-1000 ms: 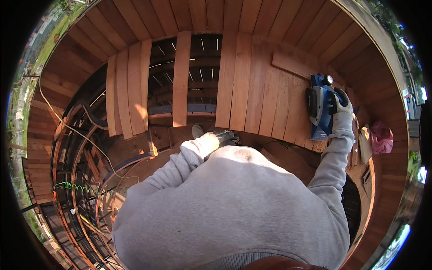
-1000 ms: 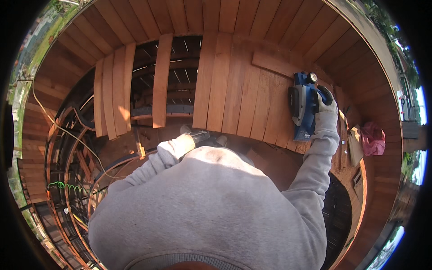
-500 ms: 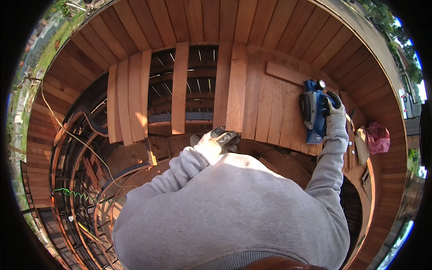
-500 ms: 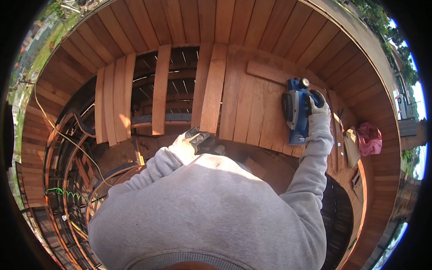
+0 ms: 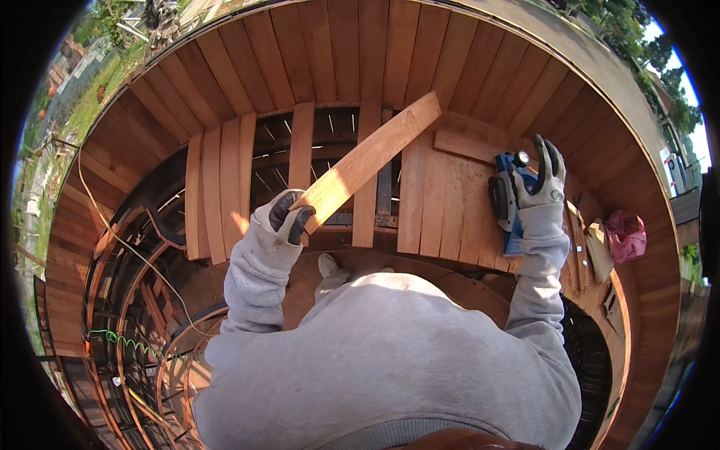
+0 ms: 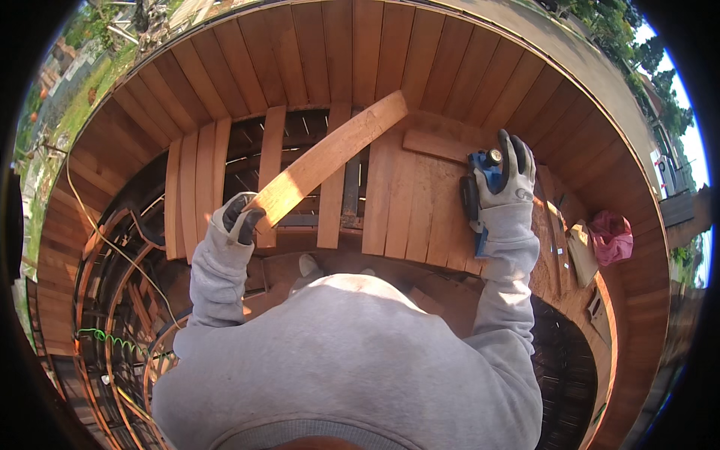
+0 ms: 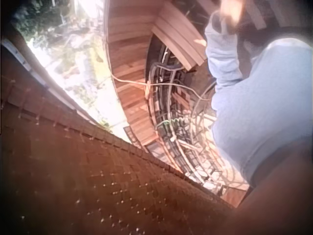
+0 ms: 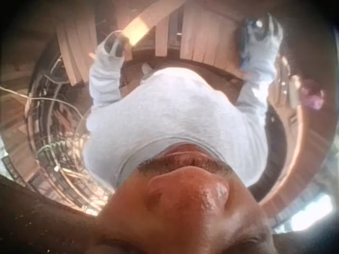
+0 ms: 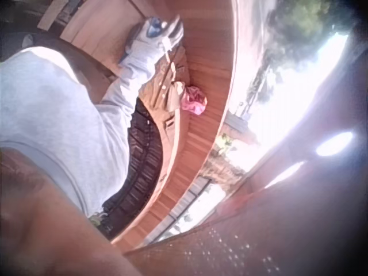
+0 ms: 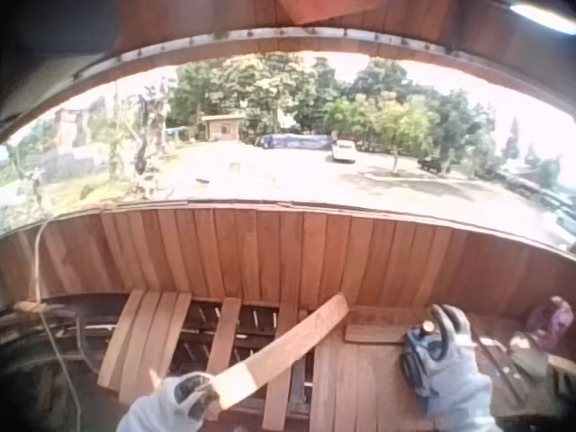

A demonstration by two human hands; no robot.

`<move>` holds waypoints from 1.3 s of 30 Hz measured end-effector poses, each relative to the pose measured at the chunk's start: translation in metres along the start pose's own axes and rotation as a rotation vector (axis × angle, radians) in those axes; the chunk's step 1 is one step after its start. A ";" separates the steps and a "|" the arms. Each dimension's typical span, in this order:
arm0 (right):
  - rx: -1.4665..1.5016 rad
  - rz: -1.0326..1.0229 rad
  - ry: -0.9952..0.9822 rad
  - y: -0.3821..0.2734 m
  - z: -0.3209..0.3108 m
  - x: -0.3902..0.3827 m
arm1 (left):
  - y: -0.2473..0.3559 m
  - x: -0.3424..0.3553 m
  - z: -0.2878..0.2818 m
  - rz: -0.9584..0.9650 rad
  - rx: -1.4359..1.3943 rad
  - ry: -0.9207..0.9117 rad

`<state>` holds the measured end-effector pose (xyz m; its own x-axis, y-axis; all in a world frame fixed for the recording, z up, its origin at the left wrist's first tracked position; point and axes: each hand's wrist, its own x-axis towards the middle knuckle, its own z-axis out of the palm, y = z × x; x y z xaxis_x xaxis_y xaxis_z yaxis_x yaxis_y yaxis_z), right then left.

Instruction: The person places wooden planks onto a curved wooden structure, aligns them, and uses a handheld electric planer to trim the plank edges. The person repeats this process for multiple planks, adjusting their positions and smoothing the surfaces.

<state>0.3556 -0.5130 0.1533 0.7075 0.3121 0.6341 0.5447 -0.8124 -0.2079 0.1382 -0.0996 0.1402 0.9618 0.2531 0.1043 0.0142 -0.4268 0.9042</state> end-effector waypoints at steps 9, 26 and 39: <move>0.663 0.074 -0.573 -0.072 0.062 0.012 | 0.051 0.137 -0.078 0.201 -0.712 0.201; 0.451 0.612 -0.206 0.148 0.046 -0.066 | -0.010 0.162 0.137 -0.042 -0.574 -0.031; 1.191 0.759 -0.125 0.023 -0.028 -0.064 | 0.019 0.210 0.106 0.080 -1.011 0.172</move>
<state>0.3105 -0.5655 0.1283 0.9958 0.0859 0.0302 0.0237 0.0750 -0.9969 0.3698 -0.1460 0.1352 0.8964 0.4111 0.1658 -0.3618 0.4623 0.8096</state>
